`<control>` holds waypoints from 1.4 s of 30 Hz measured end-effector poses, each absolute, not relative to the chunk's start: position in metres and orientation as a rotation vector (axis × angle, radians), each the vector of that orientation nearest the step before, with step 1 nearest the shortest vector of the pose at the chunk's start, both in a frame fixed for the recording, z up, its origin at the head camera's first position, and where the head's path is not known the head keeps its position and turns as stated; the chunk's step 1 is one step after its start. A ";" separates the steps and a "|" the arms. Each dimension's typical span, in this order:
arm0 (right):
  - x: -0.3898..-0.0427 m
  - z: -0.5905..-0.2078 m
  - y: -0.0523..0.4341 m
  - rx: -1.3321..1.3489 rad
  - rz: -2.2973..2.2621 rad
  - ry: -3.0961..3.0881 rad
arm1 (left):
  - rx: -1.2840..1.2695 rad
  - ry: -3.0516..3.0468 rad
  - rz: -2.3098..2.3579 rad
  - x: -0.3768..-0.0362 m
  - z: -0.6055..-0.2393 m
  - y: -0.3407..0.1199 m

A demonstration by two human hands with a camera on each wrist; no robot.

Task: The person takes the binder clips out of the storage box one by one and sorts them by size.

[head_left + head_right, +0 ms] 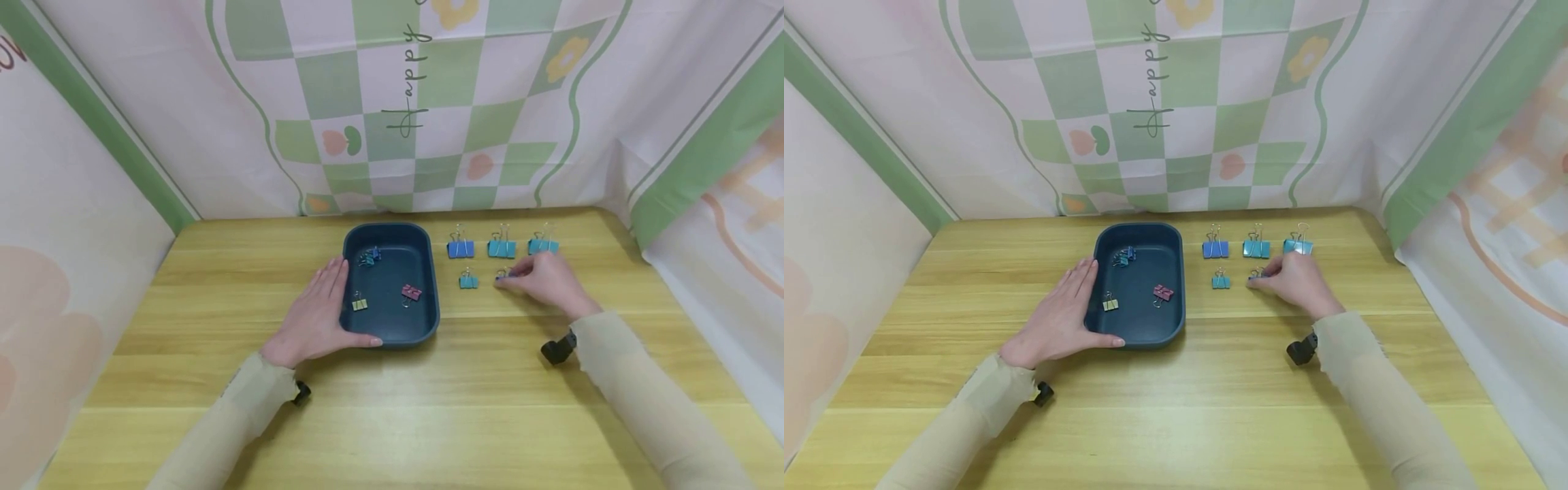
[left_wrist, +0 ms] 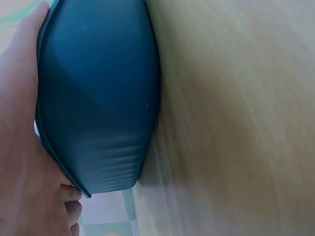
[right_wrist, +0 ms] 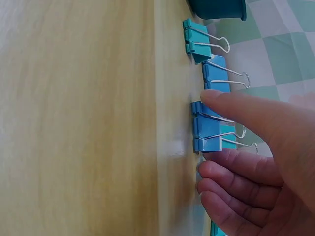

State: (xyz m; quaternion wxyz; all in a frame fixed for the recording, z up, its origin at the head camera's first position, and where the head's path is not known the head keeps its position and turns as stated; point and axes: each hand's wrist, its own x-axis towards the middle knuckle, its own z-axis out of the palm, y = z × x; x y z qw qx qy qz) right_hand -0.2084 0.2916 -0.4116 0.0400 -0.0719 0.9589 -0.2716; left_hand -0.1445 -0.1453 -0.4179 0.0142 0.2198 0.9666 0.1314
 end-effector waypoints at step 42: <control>-0.195 -0.321 0.174 -0.627 -1.042 2.927 | 0.670 3.010 0.405 -0.145 -0.419 -0.146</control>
